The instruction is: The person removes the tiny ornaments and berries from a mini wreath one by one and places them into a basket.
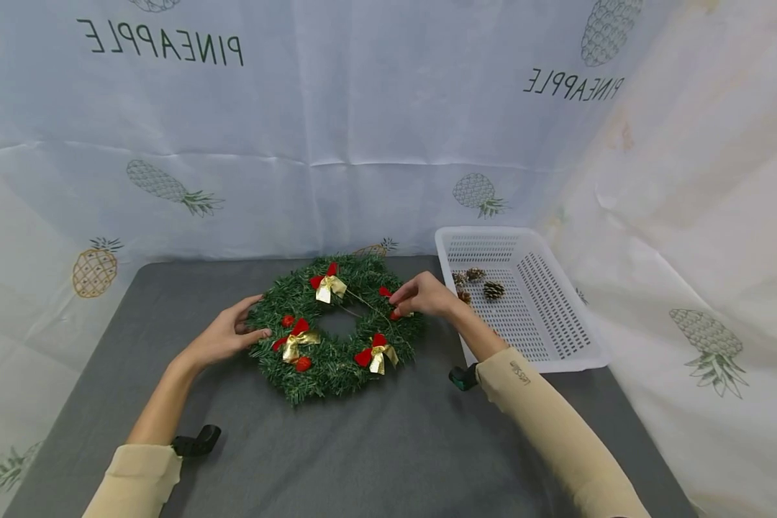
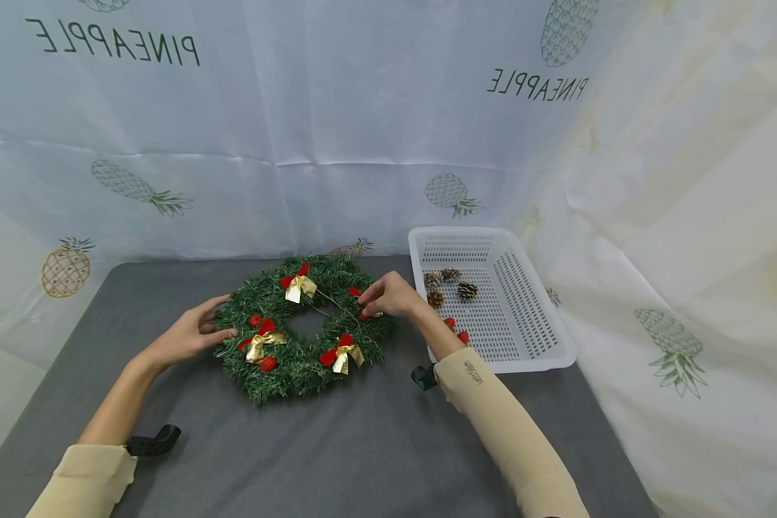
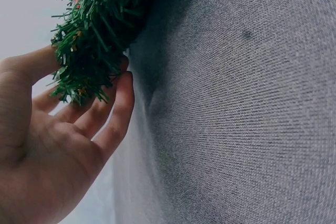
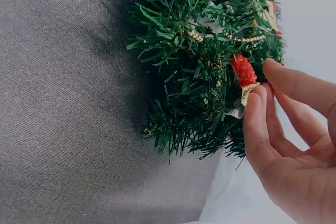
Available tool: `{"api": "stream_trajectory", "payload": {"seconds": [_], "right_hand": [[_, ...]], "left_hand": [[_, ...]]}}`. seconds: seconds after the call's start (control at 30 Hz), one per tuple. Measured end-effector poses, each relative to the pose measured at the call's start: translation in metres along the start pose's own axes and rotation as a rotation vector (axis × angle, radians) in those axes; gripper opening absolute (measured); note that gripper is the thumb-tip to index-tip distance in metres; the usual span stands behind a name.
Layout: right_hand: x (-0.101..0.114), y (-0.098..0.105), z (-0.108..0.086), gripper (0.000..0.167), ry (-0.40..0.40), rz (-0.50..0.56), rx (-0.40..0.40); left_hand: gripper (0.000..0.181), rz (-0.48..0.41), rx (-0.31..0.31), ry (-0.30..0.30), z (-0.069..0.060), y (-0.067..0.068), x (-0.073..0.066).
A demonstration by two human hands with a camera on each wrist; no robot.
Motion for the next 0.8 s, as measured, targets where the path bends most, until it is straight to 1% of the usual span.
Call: {"api": "stream_trajectory", "payload": {"seconds": [0.07, 0.27, 0.43, 0.6, 0.8], "right_hand": [[-0.001, -0.001, 0.002, 0.026, -0.008, -0.013, 0.011], [-0.005, -0.002, 0.008, 0.027, -0.064, -0.058, 0.028], [-0.009, -0.003, 0.012, 0.029, -0.105, -0.053, 0.053], [-0.012, -0.004, 0.014, 0.032, -0.110, -0.060, 0.081], [-0.014, -0.005, 0.015, 0.030, -0.090, -0.048, 0.080]], "left_hand": [[0.087, -0.001, 0.000, -0.001, 0.000, 0.000, 0.000], [0.086, -0.002, 0.002, -0.016, -0.001, 0.000, -0.002], [0.086, 0.005, 0.001, -0.011, -0.002, 0.000, -0.002], [0.087, 0.008, 0.006, -0.008, -0.001, 0.000, -0.002], [0.087, 0.006, 0.007, -0.005, -0.001, 0.000, -0.003]]}}
Point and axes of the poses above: each hand's wrist, its own z-axis towards the middle knuckle, its own y-axis out of the back of the hand, x = y × z, the point moved 3 cm from there along z, towards the middle knuckle, and after that the axes turned 15 degrees about -z, right-handed, at the moved point
